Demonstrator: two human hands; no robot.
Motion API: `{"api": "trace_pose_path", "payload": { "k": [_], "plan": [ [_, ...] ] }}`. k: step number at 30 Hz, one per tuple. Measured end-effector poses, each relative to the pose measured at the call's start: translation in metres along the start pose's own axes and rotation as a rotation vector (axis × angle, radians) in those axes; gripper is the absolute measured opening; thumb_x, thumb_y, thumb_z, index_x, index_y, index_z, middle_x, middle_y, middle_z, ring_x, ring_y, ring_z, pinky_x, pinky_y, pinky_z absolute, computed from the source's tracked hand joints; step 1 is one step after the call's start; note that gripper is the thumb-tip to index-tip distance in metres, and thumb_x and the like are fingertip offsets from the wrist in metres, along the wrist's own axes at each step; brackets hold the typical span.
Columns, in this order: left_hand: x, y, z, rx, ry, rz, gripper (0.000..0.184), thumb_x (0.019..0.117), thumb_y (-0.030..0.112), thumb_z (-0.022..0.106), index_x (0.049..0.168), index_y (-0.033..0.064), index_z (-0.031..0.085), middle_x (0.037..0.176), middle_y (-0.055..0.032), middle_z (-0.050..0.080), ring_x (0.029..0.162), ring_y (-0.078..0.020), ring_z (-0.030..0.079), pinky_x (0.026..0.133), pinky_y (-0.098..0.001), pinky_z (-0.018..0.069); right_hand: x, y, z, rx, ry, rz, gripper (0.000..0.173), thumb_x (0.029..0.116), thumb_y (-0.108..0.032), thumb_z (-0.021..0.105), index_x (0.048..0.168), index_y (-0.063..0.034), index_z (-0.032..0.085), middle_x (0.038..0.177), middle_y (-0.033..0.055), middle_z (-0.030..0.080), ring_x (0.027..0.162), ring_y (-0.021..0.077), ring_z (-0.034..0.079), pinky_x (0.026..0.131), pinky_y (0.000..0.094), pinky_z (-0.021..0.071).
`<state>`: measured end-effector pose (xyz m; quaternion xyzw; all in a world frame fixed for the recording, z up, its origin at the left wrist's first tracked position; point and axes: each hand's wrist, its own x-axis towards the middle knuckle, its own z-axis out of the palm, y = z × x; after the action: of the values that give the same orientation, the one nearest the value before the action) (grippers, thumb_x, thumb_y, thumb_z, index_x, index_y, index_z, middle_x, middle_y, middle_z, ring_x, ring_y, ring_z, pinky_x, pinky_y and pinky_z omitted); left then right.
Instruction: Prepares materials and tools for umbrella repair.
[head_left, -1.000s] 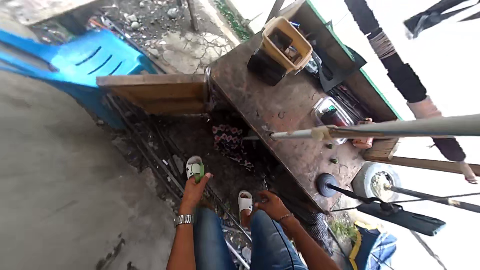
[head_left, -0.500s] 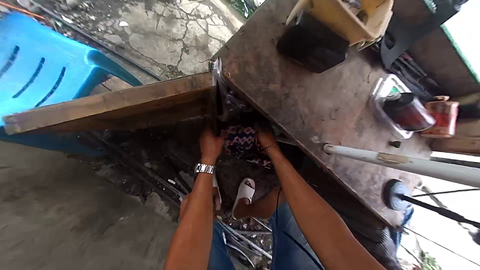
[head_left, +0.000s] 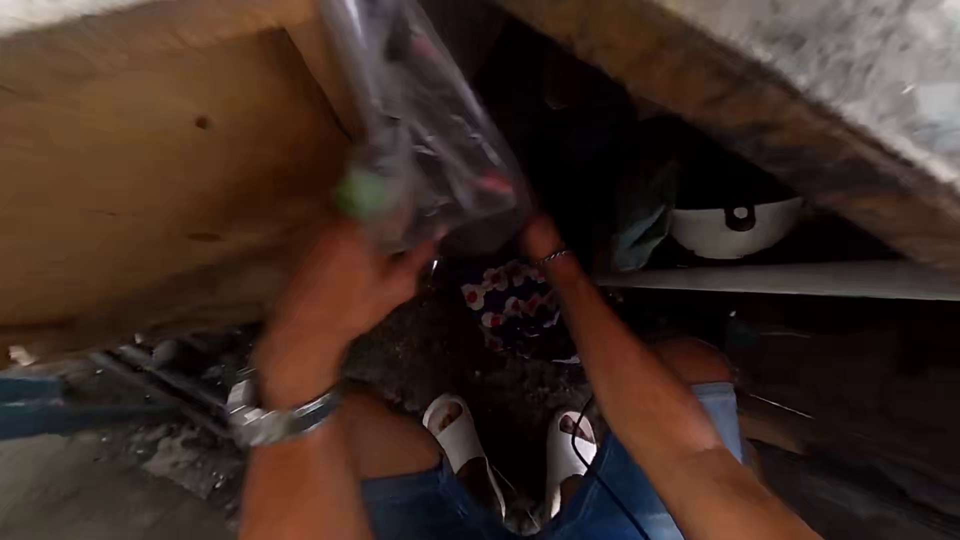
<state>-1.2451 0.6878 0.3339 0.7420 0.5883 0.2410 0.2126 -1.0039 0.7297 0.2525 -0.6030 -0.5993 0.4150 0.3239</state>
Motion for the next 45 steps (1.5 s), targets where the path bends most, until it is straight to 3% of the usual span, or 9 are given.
{"api": "trace_pose_path", "payload": {
  "k": [2, 8, 13, 18, 24, 32, 35, 39, 45],
  "plan": [
    [-0.015, -0.032, -0.016, -0.107, 0.023, 0.003, 0.05, 0.0908, 0.044, 0.076, 0.13, 0.016, 0.064, 0.117, -0.0038, 0.07, 0.108, -0.0124, 0.068, 0.095, -0.0435, 0.0585, -0.016, 0.004, 0.016, 0.435, -0.1, -0.137, 0.033, 0.106, -0.023, 0.052, 0.127, -0.0004, 0.063, 0.114, 0.0041, 0.069, 0.103, 0.0049, 0.065, 0.092, 0.026, 0.056],
    [-0.051, -0.079, -0.043, -0.288, 0.169, -0.247, 0.03, 0.0837, 0.023, 0.077, 0.107, 0.0085, 0.064, 0.089, 0.007, 0.065, 0.078, 0.0029, 0.062, 0.073, -0.0192, 0.0548, -0.038, 0.053, 0.034, 0.9, -0.094, 0.12, 0.041, 0.1102, -0.039, 0.043, 0.121, -0.0072, 0.066, 0.104, 0.0058, 0.072, 0.083, 0.0163, 0.071, 0.076, 0.0353, 0.0617],
    [-0.048, -0.097, -0.04, -0.737, 0.096, -0.157, 0.012, 0.0883, 0.021, 0.07, 0.1, 0.0242, 0.067, 0.091, 0.0154, 0.07, 0.087, 0.0052, 0.066, 0.08, -0.0161, 0.0557, 0.014, 0.056, 0.038, 0.667, 0.147, 0.249, 0.028, 0.1063, -0.018, 0.056, 0.12, 0.0043, 0.065, 0.103, 0.0152, 0.072, 0.086, 0.0201, 0.071, 0.078, 0.0372, 0.0619],
    [-0.047, -0.085, -0.021, -0.894, 0.239, -0.319, 0.021, 0.1006, 0.005, 0.043, 0.092, 0.0135, 0.06, 0.081, 0.0097, 0.069, 0.079, 0.0036, 0.065, 0.075, -0.0147, 0.0557, 0.078, 0.005, 0.038, 0.295, 0.189, -0.14, 0.03, 0.0979, -0.013, 0.067, 0.125, -0.0004, 0.067, 0.111, 0.0144, 0.073, 0.1, 0.0203, 0.071, 0.092, 0.0395, 0.0593],
    [-0.015, -0.049, -0.009, -0.885, 0.189, -0.114, 0.016, 0.0832, 0.018, 0.074, 0.094, 0.0294, 0.072, 0.091, 0.0157, 0.074, 0.087, 0.005, 0.067, 0.078, -0.0168, 0.0567, 0.11, -0.077, 0.023, -0.438, 0.005, -0.35, 0.048, 0.104, -0.022, 0.055, 0.148, -0.0023, 0.052, 0.139, 0.0193, 0.062, 0.13, 0.032, 0.06, 0.11, 0.0467, 0.0455],
    [-0.014, -0.06, -0.002, -0.848, 0.186, -0.17, 0.024, 0.0768, 0.028, 0.084, 0.097, 0.0286, 0.071, 0.092, 0.0166, 0.073, 0.086, 0.005, 0.067, 0.078, -0.0166, 0.0569, 0.11, -0.108, -0.001, -0.514, 0.017, -0.45, 0.051, 0.0995, -0.022, 0.063, 0.143, 0.0038, 0.055, 0.134, 0.022, 0.065, 0.126, 0.0324, 0.061, 0.109, 0.0434, 0.0444],
    [-0.013, -0.062, -0.003, -0.844, 0.151, -0.117, 0.026, 0.0819, 0.021, 0.078, 0.105, 0.0285, 0.069, 0.098, 0.0158, 0.072, 0.091, 0.0028, 0.068, 0.081, -0.0195, 0.0578, 0.115, -0.077, -0.004, -0.266, 0.204, -0.412, 0.048, 0.0954, -0.027, 0.066, 0.137, -0.0035, 0.062, 0.127, 0.0123, 0.069, 0.12, 0.02, 0.064, 0.106, 0.0373, 0.0492],
    [-0.013, -0.062, -0.001, -0.815, 0.146, 0.012, 0.03, 0.0875, 0.021, 0.076, 0.115, 0.0279, 0.066, 0.108, 0.0162, 0.07, 0.102, 0.0019, 0.066, 0.091, -0.0209, 0.056, 0.062, -0.012, -0.023, 0.635, 0.451, -0.157, 0.022, 0.0974, -0.003, 0.063, 0.116, 0.0084, 0.06, 0.098, 0.0181, 0.071, 0.079, 0.0269, 0.075, 0.068, 0.0429, 0.0668],
    [0.002, -0.059, 0.011, -0.735, 0.046, 0.105, 0.032, 0.0887, 0.025, 0.076, 0.119, 0.0262, 0.066, 0.107, 0.0167, 0.069, 0.093, 0.0037, 0.065, 0.084, -0.0186, 0.0562, -0.079, 0.034, -0.043, 0.758, 0.237, -0.162, 0.023, 0.1013, -0.01, 0.054, 0.124, -0.0137, 0.055, 0.113, 0.0053, 0.069, 0.081, 0.0146, 0.069, 0.069, 0.032, 0.0608]
  ]
}}
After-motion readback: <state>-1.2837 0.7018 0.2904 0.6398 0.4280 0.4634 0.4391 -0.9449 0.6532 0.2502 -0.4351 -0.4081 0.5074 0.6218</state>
